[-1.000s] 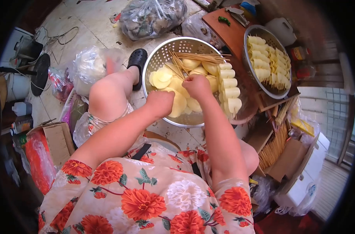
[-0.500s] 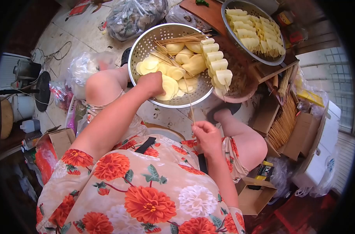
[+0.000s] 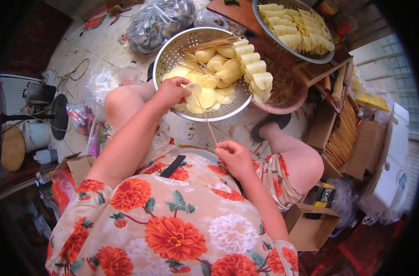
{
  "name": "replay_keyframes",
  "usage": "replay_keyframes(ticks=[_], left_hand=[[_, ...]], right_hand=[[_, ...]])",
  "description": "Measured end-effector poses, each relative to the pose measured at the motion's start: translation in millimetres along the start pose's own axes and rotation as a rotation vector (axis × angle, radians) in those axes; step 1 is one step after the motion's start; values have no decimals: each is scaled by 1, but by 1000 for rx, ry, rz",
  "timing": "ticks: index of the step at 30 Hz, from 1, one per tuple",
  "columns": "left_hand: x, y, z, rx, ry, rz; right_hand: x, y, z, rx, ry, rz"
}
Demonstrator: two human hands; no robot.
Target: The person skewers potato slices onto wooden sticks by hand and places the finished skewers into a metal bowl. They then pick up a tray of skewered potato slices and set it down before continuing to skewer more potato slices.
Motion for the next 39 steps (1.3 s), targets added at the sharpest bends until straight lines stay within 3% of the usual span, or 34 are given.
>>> replay_keyframes(ticks=[1,3,7,16,19,21,25,28,30,37,39], left_hand=[[-2,1,-3,-1,1,0],[-8,1,0,-283,-207,-16],[-4,2,7,-388,-230,1],[-5,1,-3,-541,-140,-43],[-6,1,-7,-484,-70,-62],[-10,2,-15,-383,82,-45],[-19,8,-13,-304,153,14],[-26,15,-8,-434,-22,17],[-25,10,-3,-522,-105,-111],[-21,6,1,-538,-153,-140],[-22,10,3,-560,-216,-65]], right_hand=[[-1,1,1,7,15,12],[0,2,0,24,17,12],[-2,5,4,28,5,43],[-1,6,4,63,31,53],[-1,5,2,96,56,48],[-2,4,3,98,53,51],[-2,4,8,82,30,16],[0,6,7,60,-13,6],[-1,8,8,46,-14,5],[-1,10,3,28,-16,9],[-1,10,2,38,-29,12]])
Point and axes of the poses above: each hand's wrist, its own x-axis towards the middle knuckle, its own y-axis out of the palm, z = x × y, the point moved 6 cm from there along x, towards the middle knuckle, and after that the axes turned 15 degrees about -z, right-handed, at the moved point
